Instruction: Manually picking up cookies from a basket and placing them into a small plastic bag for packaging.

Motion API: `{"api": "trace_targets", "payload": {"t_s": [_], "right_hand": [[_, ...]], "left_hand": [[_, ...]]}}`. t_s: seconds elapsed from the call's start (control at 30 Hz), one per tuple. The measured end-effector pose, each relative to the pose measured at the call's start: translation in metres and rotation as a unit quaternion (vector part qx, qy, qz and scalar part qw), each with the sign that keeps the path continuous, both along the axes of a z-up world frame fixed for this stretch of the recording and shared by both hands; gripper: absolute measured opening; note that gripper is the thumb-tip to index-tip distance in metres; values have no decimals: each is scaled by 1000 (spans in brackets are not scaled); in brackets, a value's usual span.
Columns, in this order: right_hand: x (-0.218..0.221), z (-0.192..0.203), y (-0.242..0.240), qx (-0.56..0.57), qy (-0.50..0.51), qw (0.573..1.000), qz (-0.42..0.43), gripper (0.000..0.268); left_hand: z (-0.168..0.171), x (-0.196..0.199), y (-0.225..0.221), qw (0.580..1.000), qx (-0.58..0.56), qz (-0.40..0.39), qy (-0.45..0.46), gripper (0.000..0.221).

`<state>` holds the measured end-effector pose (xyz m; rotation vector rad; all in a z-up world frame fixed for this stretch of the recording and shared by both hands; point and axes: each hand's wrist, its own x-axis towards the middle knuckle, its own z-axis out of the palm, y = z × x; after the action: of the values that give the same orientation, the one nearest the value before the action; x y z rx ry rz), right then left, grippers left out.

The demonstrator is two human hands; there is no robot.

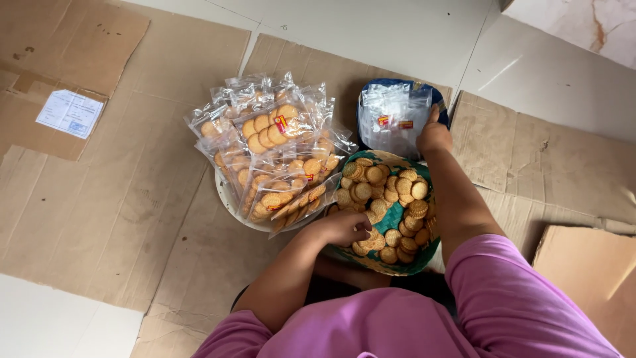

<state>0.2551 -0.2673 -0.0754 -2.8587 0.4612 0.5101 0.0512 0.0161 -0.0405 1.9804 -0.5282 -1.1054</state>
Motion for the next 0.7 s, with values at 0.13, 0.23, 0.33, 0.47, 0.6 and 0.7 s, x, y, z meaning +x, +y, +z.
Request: {"api": "trace_targets", "payload": {"t_s": [0.13,0.23,0.33,0.47,0.6,0.7], "right_hand": [[-2,7,-27,-101,-60,992,40,73],[-21,35,-44,-81,-133,988,15,50],[-55,49,-57,341,-323,876,-110,25],[-140,59,-31,494,-242,808,-211,14],[-208,95,35,628,-117,732,-238,10],[-239,94,64,700,-50,678,-219,6]], "left_hand": [[3,-2,6,1000,-2,13,0,38],[-8,-3,7,1000,-5,21,8,40],[-9,3,16,997,-38,54,31,26],[18,-5,11,974,-145,166,61,29],[31,-5,3,856,-356,314,205,61],[17,-7,6,758,-495,337,259,75]]}}
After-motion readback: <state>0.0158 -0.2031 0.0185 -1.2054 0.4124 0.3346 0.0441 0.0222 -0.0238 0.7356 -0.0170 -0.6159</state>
